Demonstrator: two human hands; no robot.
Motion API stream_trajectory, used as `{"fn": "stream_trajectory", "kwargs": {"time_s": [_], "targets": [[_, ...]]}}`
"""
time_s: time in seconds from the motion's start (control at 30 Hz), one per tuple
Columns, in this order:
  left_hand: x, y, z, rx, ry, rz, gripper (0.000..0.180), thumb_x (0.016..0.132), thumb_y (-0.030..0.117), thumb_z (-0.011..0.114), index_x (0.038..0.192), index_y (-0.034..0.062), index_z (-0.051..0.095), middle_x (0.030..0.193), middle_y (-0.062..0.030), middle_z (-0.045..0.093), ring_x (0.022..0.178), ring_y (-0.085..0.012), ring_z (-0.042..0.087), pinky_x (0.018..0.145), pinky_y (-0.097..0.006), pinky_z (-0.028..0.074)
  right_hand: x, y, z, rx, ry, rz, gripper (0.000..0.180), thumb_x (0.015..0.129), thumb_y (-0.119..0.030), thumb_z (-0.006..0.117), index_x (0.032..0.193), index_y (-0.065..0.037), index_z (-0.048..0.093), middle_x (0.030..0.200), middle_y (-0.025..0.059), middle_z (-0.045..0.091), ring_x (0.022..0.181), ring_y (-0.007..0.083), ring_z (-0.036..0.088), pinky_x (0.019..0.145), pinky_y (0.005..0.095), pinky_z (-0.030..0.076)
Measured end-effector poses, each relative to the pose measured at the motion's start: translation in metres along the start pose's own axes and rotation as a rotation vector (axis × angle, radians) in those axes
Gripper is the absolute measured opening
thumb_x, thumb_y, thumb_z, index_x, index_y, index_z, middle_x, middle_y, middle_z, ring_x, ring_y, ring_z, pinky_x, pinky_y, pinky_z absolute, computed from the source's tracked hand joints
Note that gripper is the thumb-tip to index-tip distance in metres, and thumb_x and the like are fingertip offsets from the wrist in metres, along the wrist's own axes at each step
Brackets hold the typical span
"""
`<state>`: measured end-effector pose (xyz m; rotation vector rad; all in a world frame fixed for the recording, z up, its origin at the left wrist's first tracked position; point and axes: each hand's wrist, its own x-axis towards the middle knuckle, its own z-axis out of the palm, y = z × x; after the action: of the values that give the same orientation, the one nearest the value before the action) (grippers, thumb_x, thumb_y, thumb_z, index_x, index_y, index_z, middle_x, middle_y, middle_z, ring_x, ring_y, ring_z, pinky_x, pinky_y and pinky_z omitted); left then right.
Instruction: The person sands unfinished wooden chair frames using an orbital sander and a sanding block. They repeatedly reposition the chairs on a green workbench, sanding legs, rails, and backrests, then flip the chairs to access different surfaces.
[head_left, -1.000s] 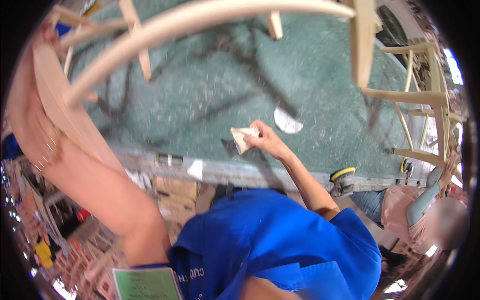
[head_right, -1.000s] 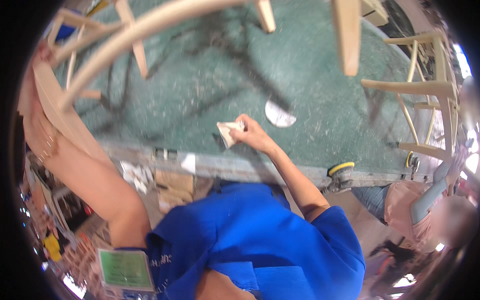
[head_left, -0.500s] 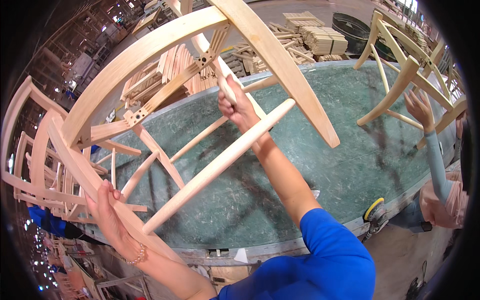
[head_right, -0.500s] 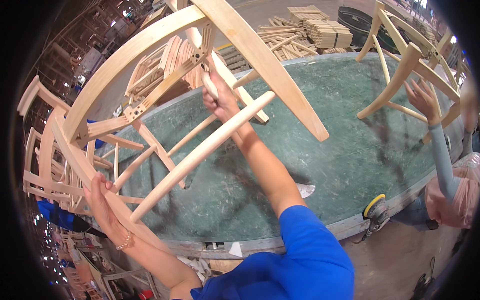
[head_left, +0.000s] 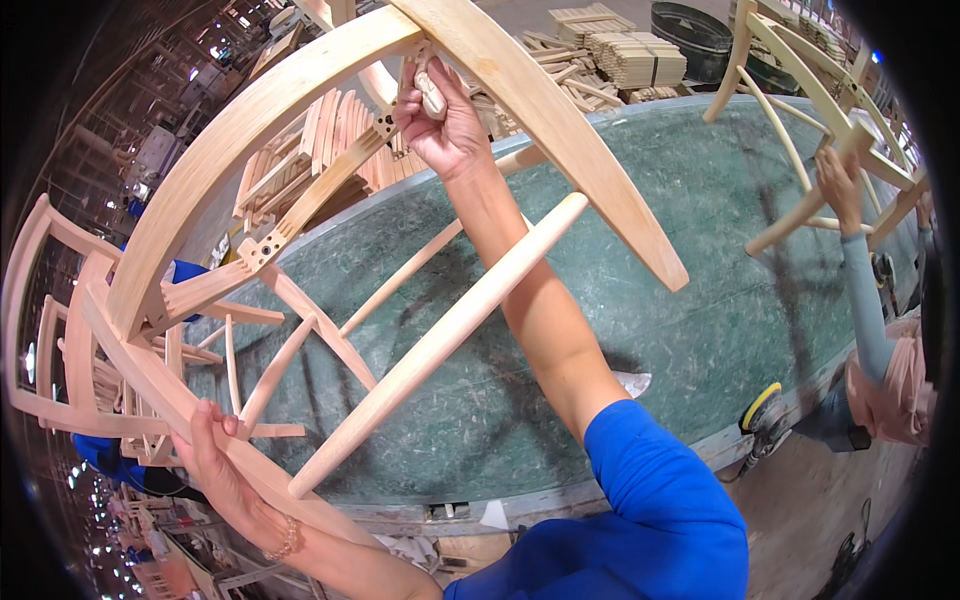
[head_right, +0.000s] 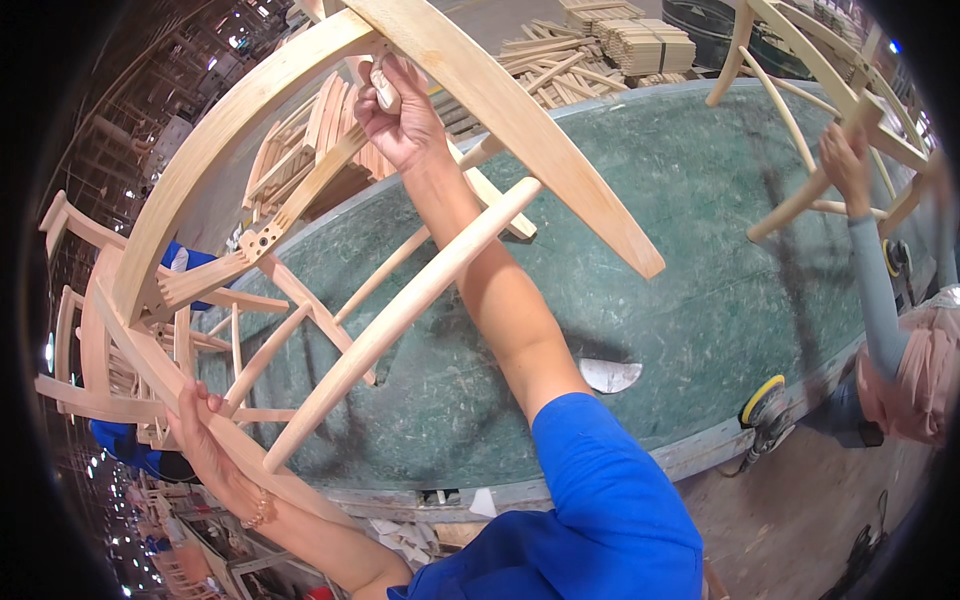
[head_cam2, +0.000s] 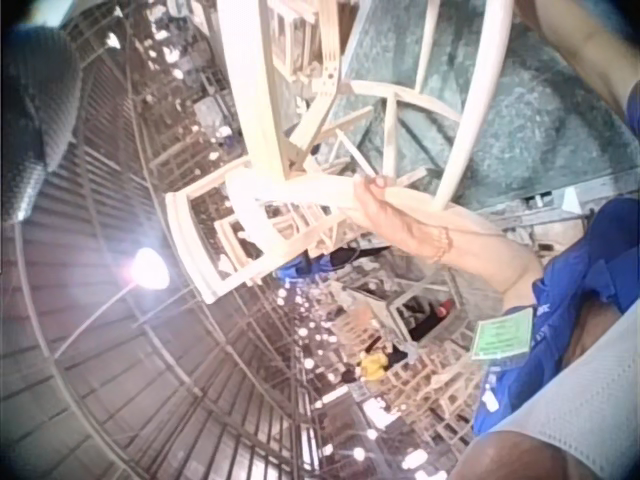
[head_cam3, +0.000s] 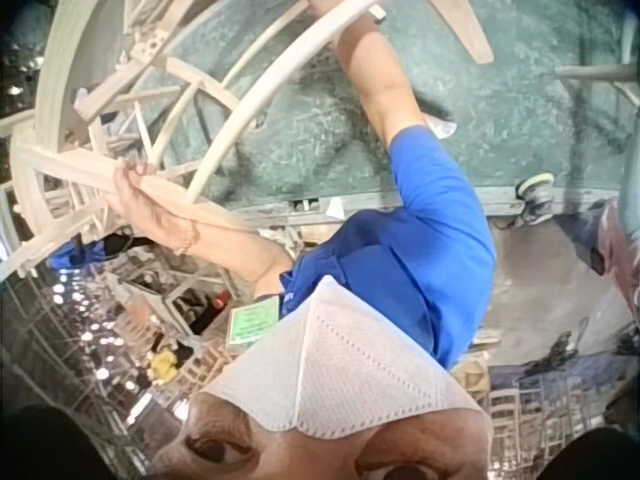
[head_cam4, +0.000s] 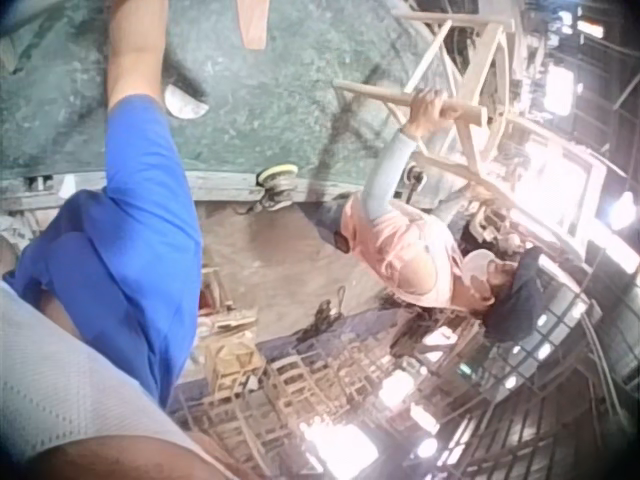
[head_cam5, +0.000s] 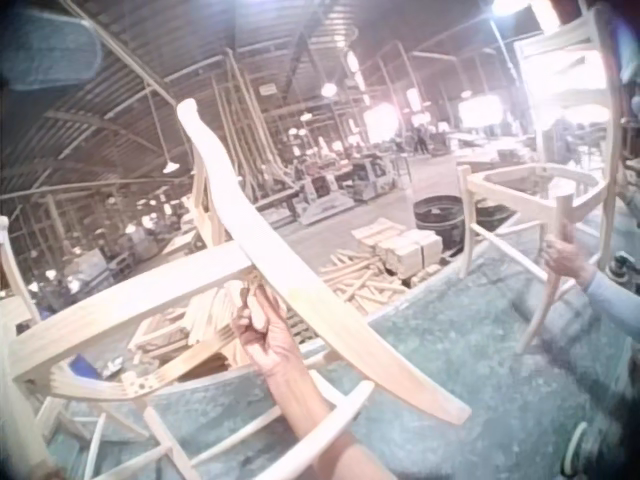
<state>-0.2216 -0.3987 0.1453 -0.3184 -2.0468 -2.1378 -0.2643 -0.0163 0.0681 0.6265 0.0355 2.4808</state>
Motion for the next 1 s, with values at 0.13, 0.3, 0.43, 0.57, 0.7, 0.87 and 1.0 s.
{"fn": "stream_trajectory", "kwargs": {"time_s": [0.13, 0.3, 0.43, 0.57, 0.7, 0.87, 1.0], "targets": [[0.000, 0.001, 0.001, 0.019, -0.001, 0.011, 0.036, 0.087, 0.015, 0.066, 0.116, 0.0049, 0.046, 0.083, -0.0024, 0.050, 0.066, -0.0090, 0.047, 0.062, -0.022, 0.042, 0.005, 0.003, 0.004, 0.025, -0.005, -0.004, 0.014, 0.090, -0.012, 0.064, 0.103, -0.013, 0.062, 0.094, 0.0114, 0.065, 0.071, 0.0182, 0.058, 0.059, 0.0288, 0.050], [0.001, 0.001, -0.002, 0.012, -0.026, 0.010, 0.038, 0.087, 0.015, 0.065, 0.118, 0.0048, 0.046, 0.082, -0.0027, 0.049, 0.066, -0.0090, 0.046, 0.062, -0.022, 0.042, 0.010, 0.006, 0.010, 0.049, 0.030, -0.036, 0.024, 0.086, -0.015, 0.070, 0.106, -0.016, 0.058, 0.092, 0.0092, 0.063, 0.066, 0.0162, 0.058, 0.056, 0.0265, 0.050], [0.002, 0.000, 0.000, 0.021, -0.023, 0.012, 0.037, 0.088, 0.015, 0.065, 0.118, 0.0046, 0.046, 0.082, -0.0026, 0.049, 0.066, -0.0091, 0.047, 0.062, -0.022, 0.043, 0.015, 0.008, 0.012, 0.047, 0.058, -0.043, 0.020, 0.085, -0.016, 0.070, 0.102, -0.015, 0.059, 0.089, 0.0072, 0.065, 0.065, 0.0149, 0.059, 0.055, 0.0271, 0.050], [0.003, -0.002, -0.003, 0.028, -0.004, 0.014, 0.035, 0.088, 0.015, 0.064, 0.116, 0.0041, 0.046, 0.082, -0.0028, 0.050, 0.066, -0.0093, 0.048, 0.062, -0.023, 0.043, 0.015, 0.009, 0.018, 0.090, 0.067, -0.042, 0.017, 0.084, -0.014, 0.071, 0.098, -0.014, 0.060, 0.083, 0.0042, 0.065, 0.065, 0.0138, 0.058, 0.055, 0.0264, 0.049], [0.000, 0.000, 0.000, 0.034, 0.004, 0.002, 0.034, 0.088, 0.014, 0.064, 0.114, 0.0037, 0.045, 0.082, -0.0031, 0.050, 0.065, -0.0094, 0.048, 0.062, -0.023, 0.044, 0.020, 0.010, 0.018, 0.094, 0.076, -0.058, 0.016, 0.083, -0.012, 0.071, 0.095, -0.014, 0.061, 0.080, 0.0026, 0.065, 0.064, 0.0130, 0.057, 0.055, 0.0255, 0.047], [0.002, 0.000, 0.000, 0.038, 0.000, 0.012, 0.034, 0.088, 0.014, 0.065, 0.113, 0.0043, 0.045, 0.082, -0.0032, 0.050, 0.065, -0.0097, 0.048, 0.062, -0.024, 0.044, 0.024, 0.004, 0.011, 0.135, 0.059, -0.037, 0.017, 0.081, -0.011, 0.072, 0.094, -0.011, 0.061, 0.077, 0.0013, 0.064, 0.063, 0.0129, 0.057, 0.055, 0.0257, 0.047], [0.003, 0.001, -0.002, 0.052, -0.014, 0.016, 0.033, 0.087, 0.015, 0.066, 0.112, 0.0051, 0.046, 0.082, -0.0031, 0.051, 0.064, -0.0098, 0.048, 0.061, -0.024, 0.044, 0.023, 0.004, 0.011, 0.153, 0.066, -0.034, 0.017, 0.081, -0.012, 0.072, 0.093, -0.010, 0.061, 0.075, 0.0016, 0.064, 0.063, 0.0133, 0.056, 0.054, 0.0262, 0.047]]}}
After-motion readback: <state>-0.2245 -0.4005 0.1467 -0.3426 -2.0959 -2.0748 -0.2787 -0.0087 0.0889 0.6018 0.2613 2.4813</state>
